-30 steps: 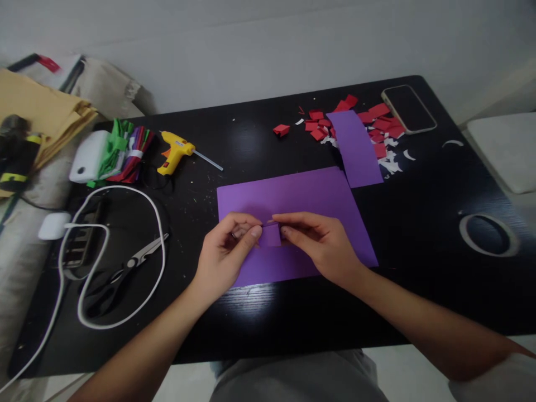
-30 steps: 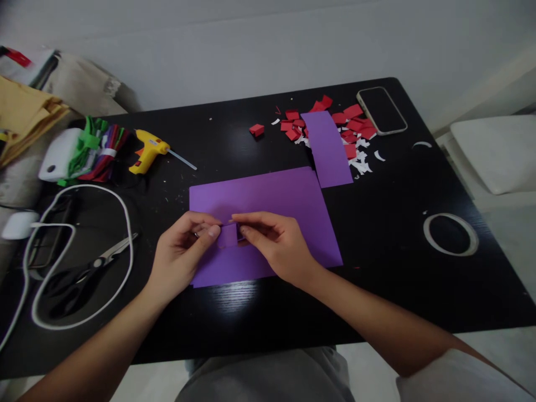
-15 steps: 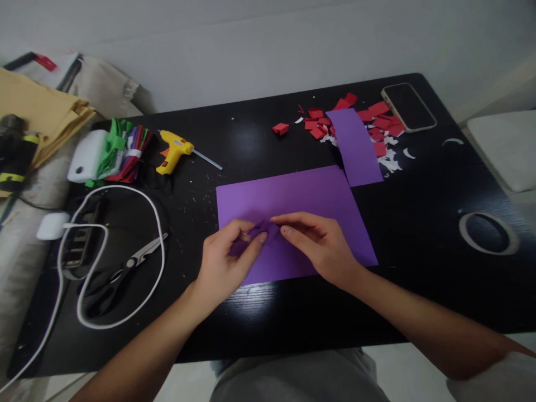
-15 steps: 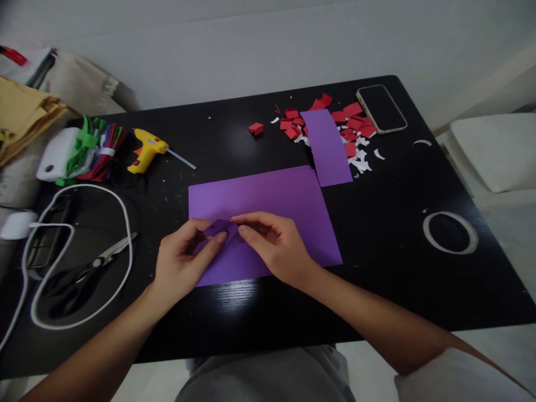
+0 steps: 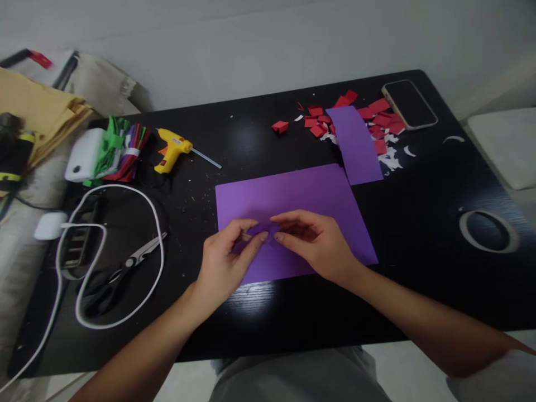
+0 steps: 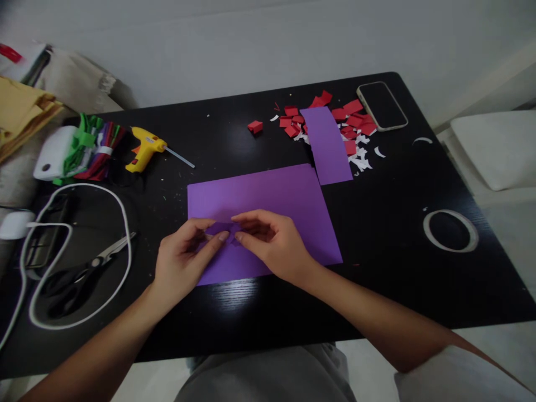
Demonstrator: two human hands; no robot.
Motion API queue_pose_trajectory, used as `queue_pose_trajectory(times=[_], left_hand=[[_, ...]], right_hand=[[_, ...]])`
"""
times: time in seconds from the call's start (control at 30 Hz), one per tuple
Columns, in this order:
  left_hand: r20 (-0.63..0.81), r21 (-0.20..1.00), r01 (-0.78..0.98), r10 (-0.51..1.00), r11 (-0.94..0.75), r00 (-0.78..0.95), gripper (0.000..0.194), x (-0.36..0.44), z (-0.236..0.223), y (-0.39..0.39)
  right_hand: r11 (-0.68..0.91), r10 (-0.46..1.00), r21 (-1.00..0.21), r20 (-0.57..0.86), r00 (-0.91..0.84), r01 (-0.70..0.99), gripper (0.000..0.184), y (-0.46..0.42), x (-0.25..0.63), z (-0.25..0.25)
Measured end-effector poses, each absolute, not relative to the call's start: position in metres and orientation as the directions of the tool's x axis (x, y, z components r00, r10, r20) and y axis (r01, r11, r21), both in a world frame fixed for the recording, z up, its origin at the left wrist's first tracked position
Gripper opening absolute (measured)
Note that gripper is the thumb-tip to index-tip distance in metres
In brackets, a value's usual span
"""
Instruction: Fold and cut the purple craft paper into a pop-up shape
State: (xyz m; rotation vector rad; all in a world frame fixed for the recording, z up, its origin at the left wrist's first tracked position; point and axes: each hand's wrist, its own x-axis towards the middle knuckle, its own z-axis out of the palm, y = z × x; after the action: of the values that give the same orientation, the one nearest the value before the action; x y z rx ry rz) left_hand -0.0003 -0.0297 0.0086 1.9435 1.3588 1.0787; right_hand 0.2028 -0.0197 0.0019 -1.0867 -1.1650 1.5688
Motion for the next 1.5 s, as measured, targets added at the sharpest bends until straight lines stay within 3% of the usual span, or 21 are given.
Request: queue_pose_trajectory(times=[0.3,0.67,1.13,1.5], left_hand=[[0.313,0.797,0.485,0.933,-0.361,0.179,0.018,-0.002,0.007,-0.031],[0.134,0.931,0.323,0.983,-0.169,0.128,0.010,0.000,0.009,-0.029],[0.150,0.932,0.310,0.979,-0.186,0.135,0.012,0.001,0.011,-0.029],[0.068,0.970,0.227,0.992,-0.091,0.107,0.008,0.001,0.014,-0.027]], right_hand=[[-0.262,0.947,-0.953,-0.223,-0.233,-0.154,0.022,-0.021,0.201,0.006],[-0.242,0.963,-0.961,-0.220,-0.158,-0.134,0.029,-0.023,0.200,0.005],[-0.244,0.966,-0.961,-0.228,-0.125,-0.132,0.032,-0.020,0.201,0.004],[-0.301,0.946,-0.931,-0.264,-0.189,-0.207,0.031,-0.021,0.201,0.014]])
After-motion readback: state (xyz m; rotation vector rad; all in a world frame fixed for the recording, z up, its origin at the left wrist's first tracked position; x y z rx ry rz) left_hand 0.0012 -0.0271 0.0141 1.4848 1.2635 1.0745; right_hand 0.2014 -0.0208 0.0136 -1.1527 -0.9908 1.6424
